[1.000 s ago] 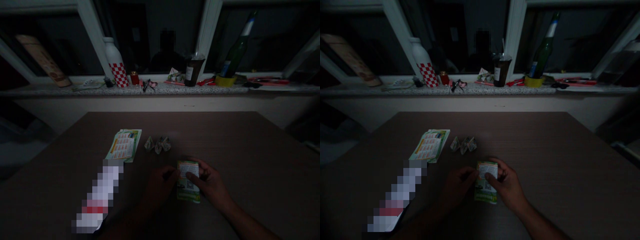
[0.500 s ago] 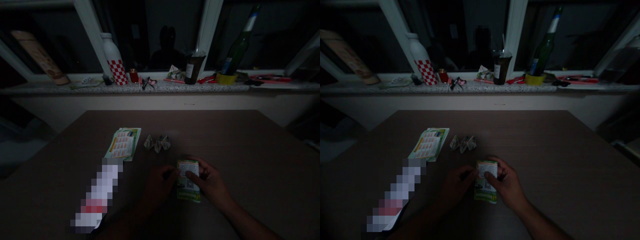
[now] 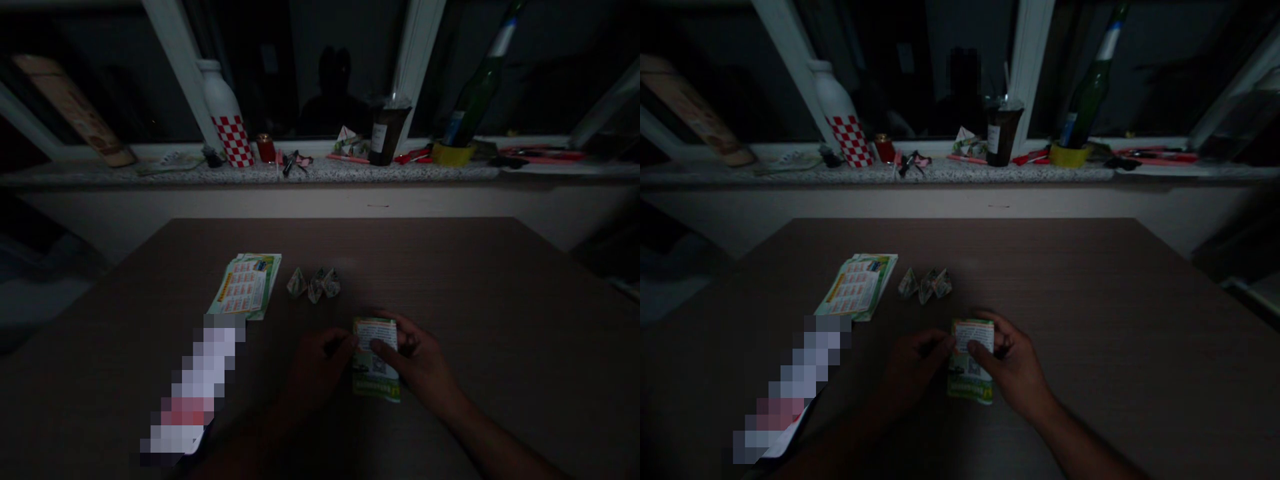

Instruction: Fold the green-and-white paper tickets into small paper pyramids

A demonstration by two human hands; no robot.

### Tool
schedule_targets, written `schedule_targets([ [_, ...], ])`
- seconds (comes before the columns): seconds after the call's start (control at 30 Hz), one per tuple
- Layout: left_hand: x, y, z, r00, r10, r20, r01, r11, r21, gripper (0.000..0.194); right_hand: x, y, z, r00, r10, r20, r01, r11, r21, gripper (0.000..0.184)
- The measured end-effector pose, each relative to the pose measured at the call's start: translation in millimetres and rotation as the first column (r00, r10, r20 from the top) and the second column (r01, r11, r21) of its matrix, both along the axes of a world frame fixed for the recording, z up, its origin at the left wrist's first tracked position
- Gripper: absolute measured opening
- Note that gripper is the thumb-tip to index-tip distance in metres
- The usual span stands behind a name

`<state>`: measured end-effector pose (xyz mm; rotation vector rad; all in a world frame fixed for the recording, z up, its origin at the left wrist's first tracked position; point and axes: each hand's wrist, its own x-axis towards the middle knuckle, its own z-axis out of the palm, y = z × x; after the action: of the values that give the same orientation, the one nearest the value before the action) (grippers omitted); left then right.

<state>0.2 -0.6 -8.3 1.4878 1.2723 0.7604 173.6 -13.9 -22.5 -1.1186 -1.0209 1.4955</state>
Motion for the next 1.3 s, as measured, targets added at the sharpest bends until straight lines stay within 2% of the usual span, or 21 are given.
schedule_targets([
  [0.37, 1, 0, -3.0, 1.000, 0.009, 0.024, -0.009, 1.000, -0.003, 0.029, 0, 1, -1.7, 1.000, -0.001, -0.021, 0.001, 1.000, 0.004, 0.046],
  [0.7, 2, 0, -1.0, 0.994, 0.039, -0.100, -0.033, 0.998, 0.060, 0.028, 7, 6, -0.9, 0.999, -0.011, 0.045, 0.013, 0.999, -0.044, 0.051],
  [0.93, -3, 5, 1.4, 0.960, 0.052, -0.276, -0.007, 0.987, 0.162, 0.026, 12, 8, 3.1, 0.995, -0.005, 0.099, 0.013, 0.997, -0.080, 0.054],
  [1.1, -4, 8, 0.3, 0.933, 0.055, -0.356, 0.008, 0.985, 0.173, 0.025, 14, 10, 0.8, 0.986, 0.029, 0.163, -0.013, 0.995, -0.096, 0.039],
  [1.2, -4, 8, -0.4, 0.898, 0.041, -0.439, 0.035, 0.986, 0.165, 0.025, 13, 9, -0.8, 0.969, 0.018, 0.246, 0.001, 0.997, -0.076, 0.037],
  [1.3, -5, 9, -0.1, 0.827, 0.040, -0.561, 0.087, 0.976, 0.199, 0.025, 16, 10, -1.5, 0.917, -0.033, 0.397, 0.030, 0.999, 0.014, 0.042],
])
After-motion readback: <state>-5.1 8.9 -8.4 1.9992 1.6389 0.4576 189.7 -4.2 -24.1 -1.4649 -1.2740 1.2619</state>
